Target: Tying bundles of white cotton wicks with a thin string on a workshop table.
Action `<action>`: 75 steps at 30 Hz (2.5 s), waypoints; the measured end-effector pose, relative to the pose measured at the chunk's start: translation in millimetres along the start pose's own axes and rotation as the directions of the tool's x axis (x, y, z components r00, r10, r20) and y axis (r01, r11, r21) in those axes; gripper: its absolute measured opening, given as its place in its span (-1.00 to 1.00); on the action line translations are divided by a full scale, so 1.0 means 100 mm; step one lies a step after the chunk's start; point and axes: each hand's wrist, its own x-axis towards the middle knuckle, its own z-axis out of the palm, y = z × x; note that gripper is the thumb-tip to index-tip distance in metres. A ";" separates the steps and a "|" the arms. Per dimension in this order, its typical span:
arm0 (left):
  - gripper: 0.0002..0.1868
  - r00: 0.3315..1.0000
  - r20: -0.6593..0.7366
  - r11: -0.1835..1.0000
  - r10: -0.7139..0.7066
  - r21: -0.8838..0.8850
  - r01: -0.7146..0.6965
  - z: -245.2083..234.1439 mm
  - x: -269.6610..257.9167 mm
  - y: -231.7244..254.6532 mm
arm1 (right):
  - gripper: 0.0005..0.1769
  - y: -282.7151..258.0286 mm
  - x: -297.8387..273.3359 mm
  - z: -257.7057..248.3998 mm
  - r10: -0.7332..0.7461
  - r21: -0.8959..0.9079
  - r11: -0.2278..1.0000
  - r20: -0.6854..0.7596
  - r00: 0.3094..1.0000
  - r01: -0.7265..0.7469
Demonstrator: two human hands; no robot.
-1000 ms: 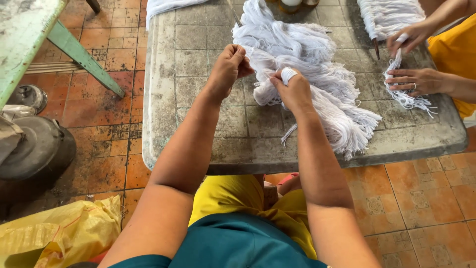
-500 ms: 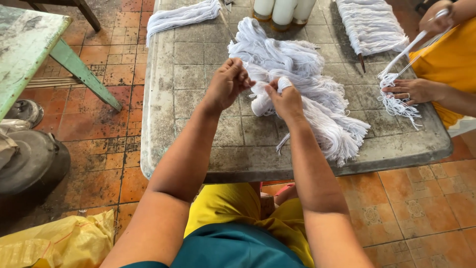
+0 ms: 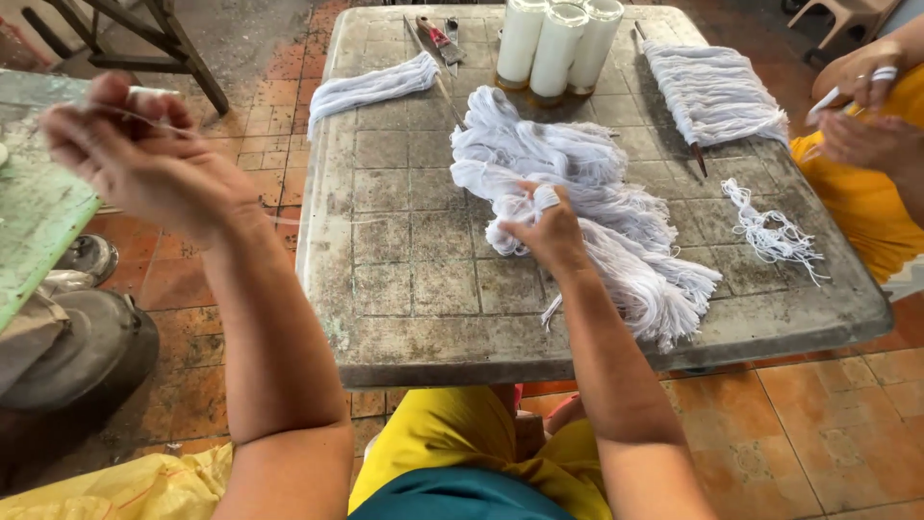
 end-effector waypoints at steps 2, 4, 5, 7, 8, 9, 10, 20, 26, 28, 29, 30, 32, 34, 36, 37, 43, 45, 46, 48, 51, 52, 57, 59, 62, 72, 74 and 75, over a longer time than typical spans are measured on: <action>-0.76 0.997 0.059 0.999 0.048 0.003 -0.049 0.26 -0.33 -0.08 | -0.26 0.06 0.03 0.04 -0.080 0.091 0.991 -0.171 0.982 0.096; -0.60 0.948 0.120 0.952 -0.293 0.123 0.279 0.52 -0.81 -0.26 | -0.68 0.08 0.07 0.05 -0.025 0.323 0.938 -0.298 0.954 0.126; -0.60 0.949 0.116 0.953 -0.292 0.122 0.278 0.48 -1.06 -0.43 | -0.68 -0.04 0.02 0.00 -0.029 0.322 0.938 -0.296 0.955 0.128; -0.84 0.631 0.132 0.645 -0.764 0.167 0.746 0.41 -1.55 -0.79 | -0.85 -0.27 -0.07 -0.10 -0.030 0.687 0.723 -0.083 0.996 0.079; -0.84 0.633 0.132 0.647 -0.763 0.163 0.745 0.38 -1.73 -0.88 | -0.85 -0.36 -0.07 -0.07 -0.034 0.685 0.724 -0.084 0.996 0.082; -0.85 0.548 0.104 0.557 -0.830 0.208 0.804 0.34 -1.93 -0.96 | -0.71 -0.43 -0.10 -0.05 -0.044 0.771 0.637 0.062 0.997 -0.020; -0.86 0.457 0.071 0.460 -0.887 0.249 0.852 0.30 -2.14 -1.04 | -0.55 -0.50 -0.14 -0.03 -0.070 0.830 0.541 0.205 0.976 -0.135; -0.82 0.357 0.199 0.394 -0.913 0.192 0.899 0.26 -2.09 -0.98 | -0.82 -0.23 -0.09 0.25 -0.005 0.910 0.304 0.296 0.955 -0.280; -0.84 0.462 0.089 0.428 -0.883 -0.253 0.868 -0.32 -1.27 -1.20 | -0.88 -0.10 0.03 -0.11 0.150 0.908 0.306 0.250 0.957 -0.285; -0.87 0.600 -0.017 0.570 -0.800 -0.335 0.750 -0.66 -0.95 -1.17 | -0.89 0.20 0.14 -0.15 0.233 0.918 0.273 0.228 0.945 -0.289; -0.87 0.605 -0.026 0.578 -0.796 -0.330 0.746 -0.85 -0.86 -1.23 | -0.89 0.26 0.17 -0.18 0.228 0.917 0.267 0.238 0.944 -0.296; -0.86 0.620 -0.083 0.617 -0.780 -0.272 0.739 -1.05 -0.78 -1.28 | -0.91 0.32 0.20 -0.21 0.239 0.912 0.281 0.236 0.942 -0.299; -0.83 0.638 -0.156 0.657 -0.754 -0.204 0.726 -1.29 -0.70 -1.21 | -0.93 0.32 0.20 -0.29 0.246 0.903 0.287 0.252 0.936 -0.319; -0.85 0.607 -0.118 0.597 -0.786 0.111 0.794 -1.31 -0.72 -1.03 | -0.94 0.21 0.17 -0.40 0.249 0.906 0.318 0.203 0.947 -0.278; -0.82 0.628 -0.118 0.581 -0.770 0.277 0.765 -1.34 -0.74 -0.86 | -0.93 0.31 0.20 -0.34 0.326 0.923 0.269 0.182 0.928 -0.275; -0.77 0.648 -0.093 0.556 -0.756 0.432 0.710 -1.34 -0.73 -0.78 | -0.91 0.35 0.24 -0.32 0.396 0.943 0.225 0.142 0.907 -0.246; -0.86 0.621 0.270 0.307 -0.736 0.950 -0.050 -1.58 -0.73 -0.49 | -0.90 0.51 0.25 -0.37 0.492 0.965 0.176 0.084 0.867 -0.193; -0.87 0.528 0.292 0.268 -0.797 0.955 -0.125 -1.28 -0.82 -0.09 | -0.90 0.31 0.23 -0.46 0.540 0.972 0.131 0.096 0.836 -0.196; -0.86 0.427 0.313 0.247 -0.848 0.947 -0.203 -1.12 -0.86 0.10 | -0.90 0.21 0.21 -0.50 0.585 0.978 0.092 0.099 0.805 -0.187; -0.94 0.402 0.332 0.245 -0.853 0.936 -0.253 -1.20 -0.94 0.09 | -0.90 0.16 0.17 -0.51 0.578 0.977 0.091 0.105 0.809 -0.191; -0.90 0.385 0.351 0.210 -0.854 0.909 -0.361 -1.26 -1.02 0.03 | -0.89 0.14 0.17 -0.50 0.560 0.977 0.098 0.101 0.822 -0.187; -0.86 0.393 0.341 0.166 -0.854 0.894 -0.416 -1.27 -1.04 0.01 | -0.89 0.14 0.18 -0.49 0.553 0.977 0.102 0.102 0.827 -0.189; -0.88 0.328 0.425 0.190 -0.843 0.808 -0.558 -1.26 -1.10 -0.15 | -0.90 0.12 0.17 -0.49 0.564 0.978 0.091 0.103 0.819 -0.185; -0.85 0.273 0.406 0.180 -0.872 0.785 -0.593 -1.22 -1.07 -0.24 | -0.90 0.10 0.17 -0.50 0.566 0.979 0.095 0.095 0.819 -0.180; -0.79 0.268 0.450 0.262 -0.852 0.809 -0.525 -1.25 -0.95 -0.49 | -0.92 0.07 0.17 -0.48 0.574 0.981 0.082 0.098 0.813 -0.176; -0.84 0.268 0.518 0.225 -0.812 0.702 -0.676 -1.12 -0.76 -1.18 | -0.91 0.07 0.18 -0.44 0.556 0.973 0.099 0.120 0.822 -0.210; -0.83 0.242 0.490 0.206 -0.837 0.692 -0.692 -1.08 -0.75 -1.23 | -0.91 0.08 0.18 -0.44 0.545 0.974 0.088 0.127 0.829 -0.208; -0.81 0.213 0.498 0.180 -0.840 0.628 -0.757 -1.07 -0.76 -1.26 | -0.83 0.08 0.18 -0.45 0.555 0.975 0.095 0.115 0.824 -0.199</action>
